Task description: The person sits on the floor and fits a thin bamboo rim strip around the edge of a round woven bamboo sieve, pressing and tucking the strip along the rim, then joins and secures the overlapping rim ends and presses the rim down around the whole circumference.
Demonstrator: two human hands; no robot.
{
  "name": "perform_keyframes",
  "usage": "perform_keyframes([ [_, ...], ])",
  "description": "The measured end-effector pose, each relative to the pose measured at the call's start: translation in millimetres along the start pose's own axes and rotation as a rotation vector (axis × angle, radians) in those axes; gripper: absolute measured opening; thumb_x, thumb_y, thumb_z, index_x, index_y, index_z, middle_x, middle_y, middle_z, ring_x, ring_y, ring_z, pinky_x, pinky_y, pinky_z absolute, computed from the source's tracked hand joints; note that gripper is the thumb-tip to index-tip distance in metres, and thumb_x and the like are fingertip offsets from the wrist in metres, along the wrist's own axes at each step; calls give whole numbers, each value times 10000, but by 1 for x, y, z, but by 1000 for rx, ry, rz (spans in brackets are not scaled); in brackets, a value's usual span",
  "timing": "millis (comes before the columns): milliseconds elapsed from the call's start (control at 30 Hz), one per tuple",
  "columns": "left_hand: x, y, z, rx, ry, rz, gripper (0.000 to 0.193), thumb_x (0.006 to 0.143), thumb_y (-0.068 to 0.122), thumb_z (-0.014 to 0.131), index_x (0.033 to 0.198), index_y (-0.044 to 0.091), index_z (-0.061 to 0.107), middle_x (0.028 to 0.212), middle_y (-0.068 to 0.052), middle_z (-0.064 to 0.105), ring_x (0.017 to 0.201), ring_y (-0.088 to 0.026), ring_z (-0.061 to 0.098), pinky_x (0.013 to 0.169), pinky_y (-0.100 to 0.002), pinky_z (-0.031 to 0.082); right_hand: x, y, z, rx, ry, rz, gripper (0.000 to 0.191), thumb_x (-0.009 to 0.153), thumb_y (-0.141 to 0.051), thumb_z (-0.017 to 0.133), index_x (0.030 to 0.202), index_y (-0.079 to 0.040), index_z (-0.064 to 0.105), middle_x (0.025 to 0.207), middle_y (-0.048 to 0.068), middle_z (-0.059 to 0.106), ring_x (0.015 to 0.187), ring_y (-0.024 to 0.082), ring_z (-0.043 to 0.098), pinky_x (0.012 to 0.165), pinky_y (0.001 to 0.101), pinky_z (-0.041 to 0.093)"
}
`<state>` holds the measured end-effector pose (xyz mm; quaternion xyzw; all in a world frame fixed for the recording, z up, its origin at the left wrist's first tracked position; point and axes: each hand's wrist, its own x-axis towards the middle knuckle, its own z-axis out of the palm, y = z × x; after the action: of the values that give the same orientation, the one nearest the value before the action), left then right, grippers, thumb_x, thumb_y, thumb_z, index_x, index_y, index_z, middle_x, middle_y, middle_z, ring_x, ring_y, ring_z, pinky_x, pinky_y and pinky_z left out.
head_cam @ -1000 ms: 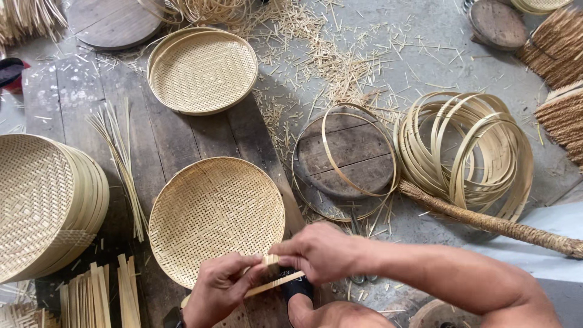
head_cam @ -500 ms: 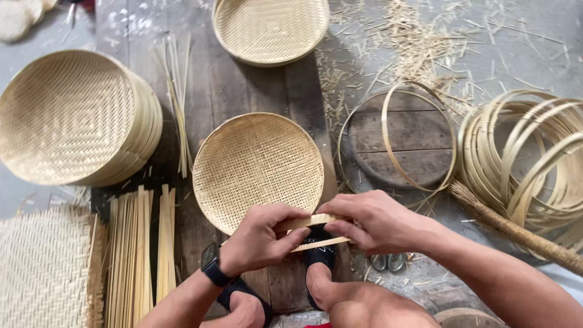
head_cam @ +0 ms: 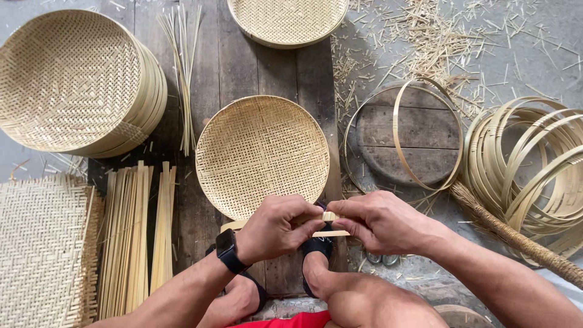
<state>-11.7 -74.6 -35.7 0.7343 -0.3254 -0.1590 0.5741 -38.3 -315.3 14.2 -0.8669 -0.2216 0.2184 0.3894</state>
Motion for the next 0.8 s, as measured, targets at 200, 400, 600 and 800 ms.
perform_keyframes([
  [200, -3, -7, -1, -3, -8, -1, 141, 871, 103, 816, 976, 42, 746, 782, -65, 732, 650, -142, 724, 559, -272, 567, -2, 6, 12, -96, 85, -69, 283, 919, -181, 664, 1160, -33, 682, 867, 143, 732, 779, 363, 707, 626, 451, 532],
  [400, -3, -5, 0, 36, -18, 21, 179, 870, 123, 825, 1004, 44, 735, 794, -75, 726, 671, -159, 724, 570, -286, 562, -4, 8, 14, -155, 16, -8, 247, 930, -197, 684, 1133, -57, 687, 817, 136, 695, 749, 365, 690, 625, 467, 511],
  [600, 4, 9, -5, 208, 18, 115, 323, 832, 172, 834, 1130, 79, 750, 800, -51, 693, 644, -164, 662, 547, -295, 524, -13, 9, 7, 33, 319, -22, 262, 796, -163, 847, 1013, -42, 762, 748, 77, 692, 603, 209, 691, 535, 345, 525],
  [800, 6, 17, -4, 194, 115, 97, 221, 868, 139, 818, 1078, 93, 766, 827, -29, 683, 668, -142, 667, 558, -285, 532, -15, 5, 21, -227, 757, -356, 203, 790, -112, 879, 929, -71, 737, 952, 53, 711, 810, 180, 708, 682, 300, 564],
])
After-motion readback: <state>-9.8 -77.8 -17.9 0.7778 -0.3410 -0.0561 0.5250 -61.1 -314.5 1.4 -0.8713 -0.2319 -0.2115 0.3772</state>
